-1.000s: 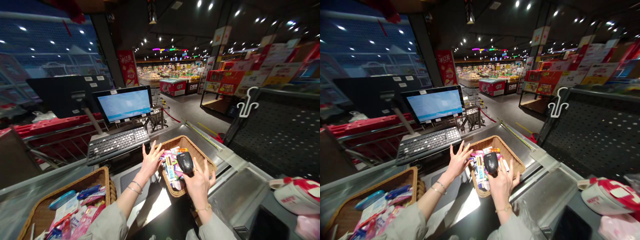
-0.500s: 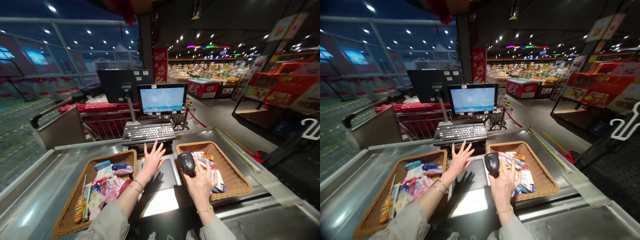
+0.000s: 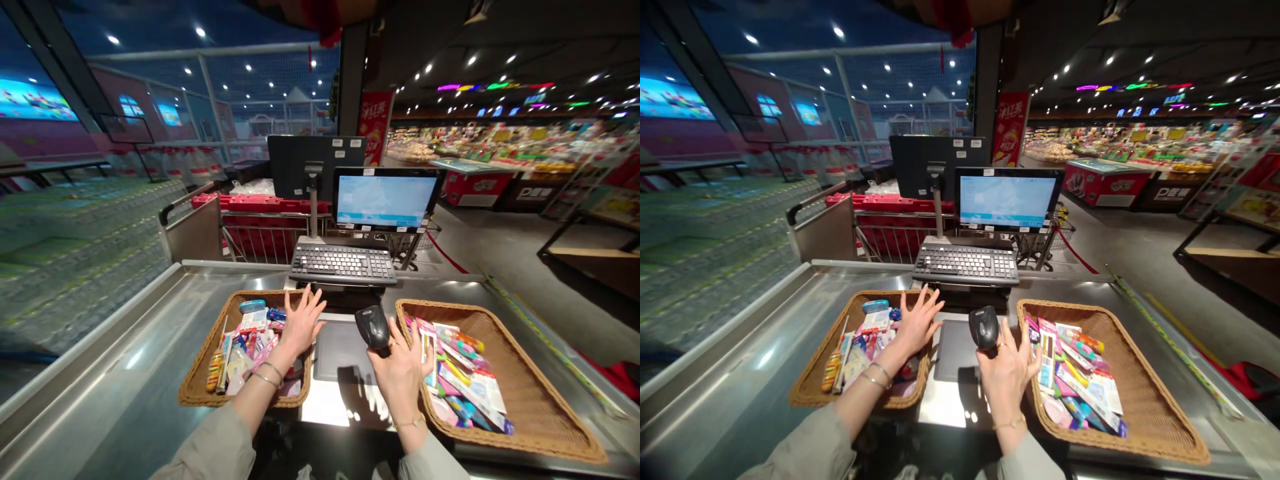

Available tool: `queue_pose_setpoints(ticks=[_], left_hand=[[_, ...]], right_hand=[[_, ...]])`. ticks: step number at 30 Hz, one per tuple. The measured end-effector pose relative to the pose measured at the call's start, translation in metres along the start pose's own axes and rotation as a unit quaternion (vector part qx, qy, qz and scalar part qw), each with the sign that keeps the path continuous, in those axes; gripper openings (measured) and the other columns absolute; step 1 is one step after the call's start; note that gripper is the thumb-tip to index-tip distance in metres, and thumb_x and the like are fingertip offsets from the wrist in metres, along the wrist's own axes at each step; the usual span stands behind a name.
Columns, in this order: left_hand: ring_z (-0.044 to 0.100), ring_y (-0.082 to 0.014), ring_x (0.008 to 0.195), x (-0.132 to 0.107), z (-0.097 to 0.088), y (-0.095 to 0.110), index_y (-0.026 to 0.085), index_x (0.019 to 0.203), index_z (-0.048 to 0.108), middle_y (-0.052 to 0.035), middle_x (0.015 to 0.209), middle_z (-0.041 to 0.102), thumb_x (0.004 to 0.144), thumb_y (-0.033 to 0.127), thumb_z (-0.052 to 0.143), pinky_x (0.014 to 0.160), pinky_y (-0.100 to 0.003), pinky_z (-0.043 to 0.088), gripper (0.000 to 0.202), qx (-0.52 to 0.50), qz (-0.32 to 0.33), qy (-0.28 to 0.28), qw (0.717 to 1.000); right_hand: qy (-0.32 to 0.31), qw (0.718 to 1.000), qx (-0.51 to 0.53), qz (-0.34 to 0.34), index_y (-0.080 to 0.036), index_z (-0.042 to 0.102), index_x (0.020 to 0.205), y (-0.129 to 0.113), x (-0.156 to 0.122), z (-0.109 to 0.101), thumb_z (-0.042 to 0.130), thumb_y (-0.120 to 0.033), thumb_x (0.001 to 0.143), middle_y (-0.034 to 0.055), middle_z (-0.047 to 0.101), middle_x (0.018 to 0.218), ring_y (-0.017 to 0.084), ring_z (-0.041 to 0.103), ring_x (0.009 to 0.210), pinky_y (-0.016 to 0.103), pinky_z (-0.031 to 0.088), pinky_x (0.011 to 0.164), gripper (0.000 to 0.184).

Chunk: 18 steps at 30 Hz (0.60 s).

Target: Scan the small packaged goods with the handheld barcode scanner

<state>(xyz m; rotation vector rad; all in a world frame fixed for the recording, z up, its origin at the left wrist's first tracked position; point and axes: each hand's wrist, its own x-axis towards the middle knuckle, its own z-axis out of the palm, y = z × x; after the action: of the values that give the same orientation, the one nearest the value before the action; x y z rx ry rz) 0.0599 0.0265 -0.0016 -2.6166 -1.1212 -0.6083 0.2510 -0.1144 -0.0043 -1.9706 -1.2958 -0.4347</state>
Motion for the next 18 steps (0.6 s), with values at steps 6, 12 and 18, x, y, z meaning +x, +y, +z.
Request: queue_pose_setpoints(ticks=[6, 12, 18], left_hand=[[0.024, -0.0322, 0.145, -0.020, -0.003, -0.030, 0.029, 0.131, 0.055, -0.0077, 0.149, 0.044, 0.090, 0.036, 0.055, 0.112, -0.072, -0.005, 0.042, 0.009, -0.045, -0.013, 0.999], [0.020, -0.0327, 0.146, -0.040, 0.001, -0.068, 0.029, 0.132, 0.055, -0.0076, 0.151, 0.041, 0.088, 0.031, 0.057, 0.112, -0.071, -0.006, 0.044, 0.040, -0.067, -0.028, 0.997], [0.018, -0.0333, 0.146, -0.051, 0.012, -0.106, 0.027, 0.128, 0.059, -0.0073, 0.152, 0.039, 0.086, 0.024, 0.057, 0.112, -0.071, -0.007, 0.042, 0.058, -0.083, -0.070, 0.992]], right_hand=[[-0.008, 1.000, 0.007, -0.016, -0.022, 0.069, 0.093, -0.018, -0.002, 0.014, 0.055, -0.034, 0.075, 0.0054, 0.065, 0.124, 0.035, 0.033, 0.135, 0.059, 0.016, 0.105, 0.025], [-0.032, 0.999, 0.008, -0.032, -0.023, 0.068, 0.095, -0.029, -0.005, 0.029, 0.056, -0.033, 0.074, 0.0039, 0.064, 0.126, 0.034, 0.032, 0.136, 0.059, 0.014, 0.107, 0.026], [-0.043, 0.999, 0.011, -0.031, -0.024, 0.069, 0.091, -0.041, -0.003, 0.042, 0.055, -0.032, 0.074, 0.0037, 0.064, 0.126, 0.033, 0.030, 0.137, 0.058, 0.013, 0.107, 0.023]])
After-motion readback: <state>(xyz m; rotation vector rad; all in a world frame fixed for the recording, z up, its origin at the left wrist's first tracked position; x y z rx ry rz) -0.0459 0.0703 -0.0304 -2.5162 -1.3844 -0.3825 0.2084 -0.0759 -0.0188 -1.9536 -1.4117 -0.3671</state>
